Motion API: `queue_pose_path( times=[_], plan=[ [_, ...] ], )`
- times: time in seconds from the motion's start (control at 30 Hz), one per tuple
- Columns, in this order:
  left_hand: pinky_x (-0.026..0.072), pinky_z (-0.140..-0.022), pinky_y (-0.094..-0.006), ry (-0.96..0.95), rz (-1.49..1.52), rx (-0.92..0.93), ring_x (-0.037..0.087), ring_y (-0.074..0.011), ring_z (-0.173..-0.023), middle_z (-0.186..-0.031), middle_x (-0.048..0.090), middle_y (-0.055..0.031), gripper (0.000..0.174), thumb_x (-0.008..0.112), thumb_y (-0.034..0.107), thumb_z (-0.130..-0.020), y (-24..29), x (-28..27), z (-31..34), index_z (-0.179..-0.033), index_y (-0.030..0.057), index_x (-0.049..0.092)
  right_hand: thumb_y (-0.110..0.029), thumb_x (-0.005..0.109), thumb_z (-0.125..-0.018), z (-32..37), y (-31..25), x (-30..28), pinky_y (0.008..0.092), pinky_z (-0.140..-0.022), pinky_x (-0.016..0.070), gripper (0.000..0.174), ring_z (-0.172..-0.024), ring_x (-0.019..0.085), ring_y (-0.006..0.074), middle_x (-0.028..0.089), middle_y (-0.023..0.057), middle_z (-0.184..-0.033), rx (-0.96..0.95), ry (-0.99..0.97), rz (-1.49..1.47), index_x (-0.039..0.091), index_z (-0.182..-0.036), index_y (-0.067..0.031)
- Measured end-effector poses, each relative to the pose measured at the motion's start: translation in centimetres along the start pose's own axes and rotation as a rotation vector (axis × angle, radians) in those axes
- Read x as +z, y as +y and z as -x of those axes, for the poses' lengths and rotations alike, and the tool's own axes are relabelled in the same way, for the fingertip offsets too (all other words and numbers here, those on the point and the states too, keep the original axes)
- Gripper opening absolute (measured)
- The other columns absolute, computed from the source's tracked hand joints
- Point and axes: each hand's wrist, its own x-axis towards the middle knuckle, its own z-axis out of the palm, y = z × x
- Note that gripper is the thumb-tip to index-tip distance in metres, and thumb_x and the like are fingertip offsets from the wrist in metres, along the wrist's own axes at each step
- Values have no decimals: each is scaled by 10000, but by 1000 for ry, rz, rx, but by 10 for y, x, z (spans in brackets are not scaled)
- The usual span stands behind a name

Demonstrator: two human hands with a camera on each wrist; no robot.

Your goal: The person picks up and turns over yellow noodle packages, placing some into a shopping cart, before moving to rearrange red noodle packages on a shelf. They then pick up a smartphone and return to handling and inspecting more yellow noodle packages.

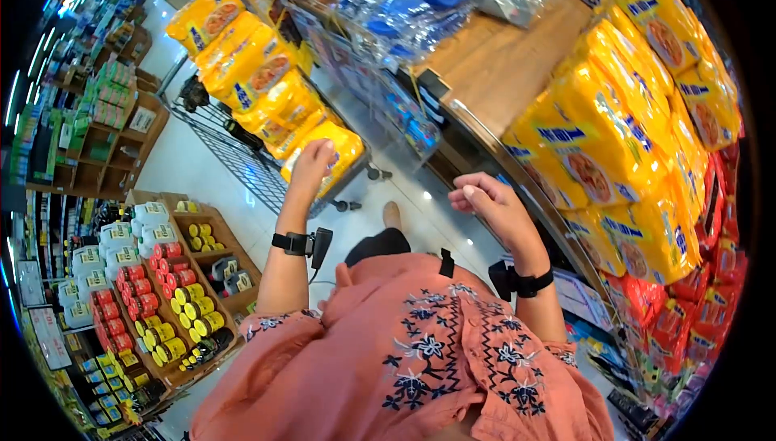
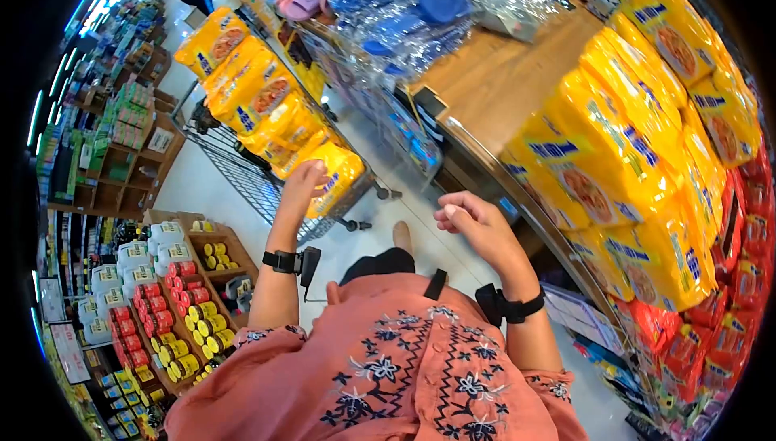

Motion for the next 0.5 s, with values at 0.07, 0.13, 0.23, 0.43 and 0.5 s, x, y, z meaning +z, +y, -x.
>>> queue_pose_path(
  times=[0.07, 0.13, 0.23, 0.43, 0.5],
  plan=[
    [514, -803, -301, 180, -10, 71, 645, -174, -984, -1104, 641, -88, 503, 587, 436, -960, -7, -50, -33, -1267, 39, 558, -282, 532, -1011, -19, -2, 6, 293, -880, 517, 376, -974, 645, 158, 677, 111, -1085, 6, -37, 6, 579, -1224, 24],
    [507, -775, -302, 381, 118, 163, 622, -178, -949, -1096, 624, -88, 508, 586, 442, -958, 5, -95, -57, -1278, 51, 539, -285, 533, -1011, -37, -11, 14, 292, -878, 518, 376, -971, 644, 156, 676, 112, -1086, 25, -57, 5, 578, -1226, 20],
    [474, -781, -289, 581, 206, 209, 570, -161, -874, -1011, 598, -46, 497, 534, 480, -986, 3, -161, -105, -1214, 39, 554, -288, 526, -1016, -68, -21, 28, 293, -874, 520, 378, -959, 650, 163, 671, 117, -1097, 34, -121, -10, 571, -1238, 16],
    [313, -1131, -477, 603, 499, 96, 355, -347, -1411, -1502, 367, -209, 866, 390, 683, -966, 15, -216, -159, -1468, -20, 330, -349, 518, -1028, -150, -42, 68, 330, -876, 524, 431, -993, 646, 204, 637, 134, -1146, 96, -150, -3, 549, -1272, 4],
    [340, -1102, -459, 544, 623, 84, 411, -315, -1374, -1477, 425, -172, 836, 359, 697, -970, 6, -230, -180, -1448, 11, 390, -380, 516, -1025, -189, -49, 84, 339, -878, 526, 462, -1005, 640, 209, 623, 137, -1172, 106, -170, 8, 538, -1289, -2]
  ],
)
